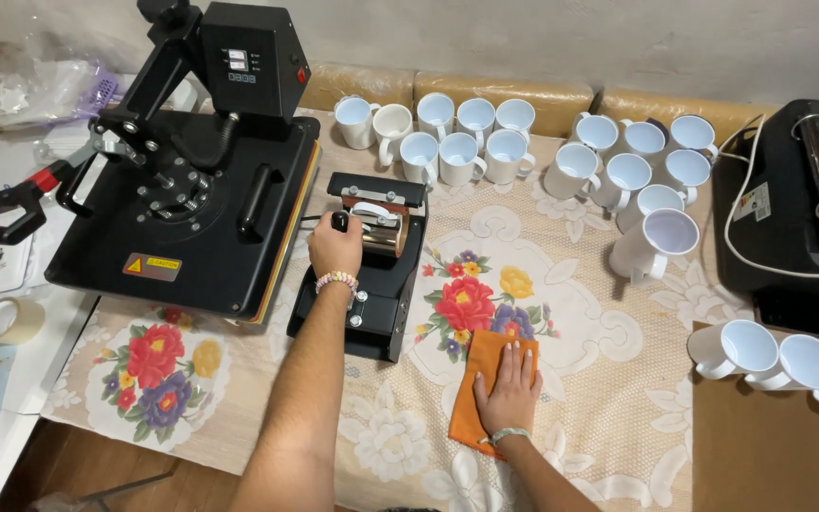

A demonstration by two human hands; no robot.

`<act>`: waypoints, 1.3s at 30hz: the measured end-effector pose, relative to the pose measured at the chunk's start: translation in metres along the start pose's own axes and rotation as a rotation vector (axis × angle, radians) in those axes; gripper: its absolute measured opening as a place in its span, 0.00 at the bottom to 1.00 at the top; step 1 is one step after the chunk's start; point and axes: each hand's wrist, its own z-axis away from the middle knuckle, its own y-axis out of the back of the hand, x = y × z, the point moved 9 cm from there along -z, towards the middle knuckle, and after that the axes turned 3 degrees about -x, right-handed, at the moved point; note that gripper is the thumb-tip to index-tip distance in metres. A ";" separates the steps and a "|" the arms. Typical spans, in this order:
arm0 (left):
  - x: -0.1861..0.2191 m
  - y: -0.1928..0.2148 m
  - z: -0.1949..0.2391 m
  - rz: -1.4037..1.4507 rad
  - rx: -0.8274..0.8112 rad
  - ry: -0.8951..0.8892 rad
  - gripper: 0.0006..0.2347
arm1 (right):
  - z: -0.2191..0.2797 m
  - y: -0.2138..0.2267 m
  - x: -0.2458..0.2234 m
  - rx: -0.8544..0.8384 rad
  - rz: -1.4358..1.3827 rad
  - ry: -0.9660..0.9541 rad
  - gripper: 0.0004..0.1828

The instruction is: Cleaning a mug heat press machine and a ceramic mug using a cloth at a workstation.

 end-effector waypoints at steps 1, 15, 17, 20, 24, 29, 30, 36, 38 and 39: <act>-0.003 -0.001 0.000 -0.004 0.000 0.001 0.10 | 0.001 0.001 0.000 -0.004 -0.003 -0.001 0.43; -0.008 -0.006 -0.008 -0.017 -0.022 0.011 0.09 | 0.001 0.009 -0.004 0.017 0.000 -0.008 0.44; -0.006 -0.004 -0.006 0.008 -0.029 0.003 0.09 | 0.000 0.008 -0.005 0.009 0.042 0.002 0.40; -0.005 -0.005 -0.006 0.025 -0.066 0.023 0.09 | 0.000 0.009 -0.005 -0.024 0.072 -0.005 0.37; -0.012 -0.011 -0.008 0.015 -0.144 0.064 0.23 | -0.001 0.008 -0.005 -0.047 0.089 -0.020 0.37; -0.012 -0.017 -0.017 0.069 -0.180 -0.009 0.16 | -0.001 0.009 -0.006 -0.054 0.073 -0.042 0.36; -0.014 -0.018 -0.016 0.102 -0.202 0.005 0.18 | 0.000 0.007 -0.005 -0.061 0.064 -0.048 0.37; -0.015 -0.021 -0.017 0.174 -0.262 0.049 0.06 | 0.002 0.009 -0.002 -0.006 -0.008 -0.092 0.47; -0.015 -0.020 -0.016 0.151 -0.252 0.040 0.08 | 0.003 0.007 -0.001 -0.005 0.007 -0.095 0.47; -0.014 -0.019 -0.016 0.125 -0.240 0.030 0.12 | 0.003 0.007 -0.001 -0.003 0.019 -0.097 0.47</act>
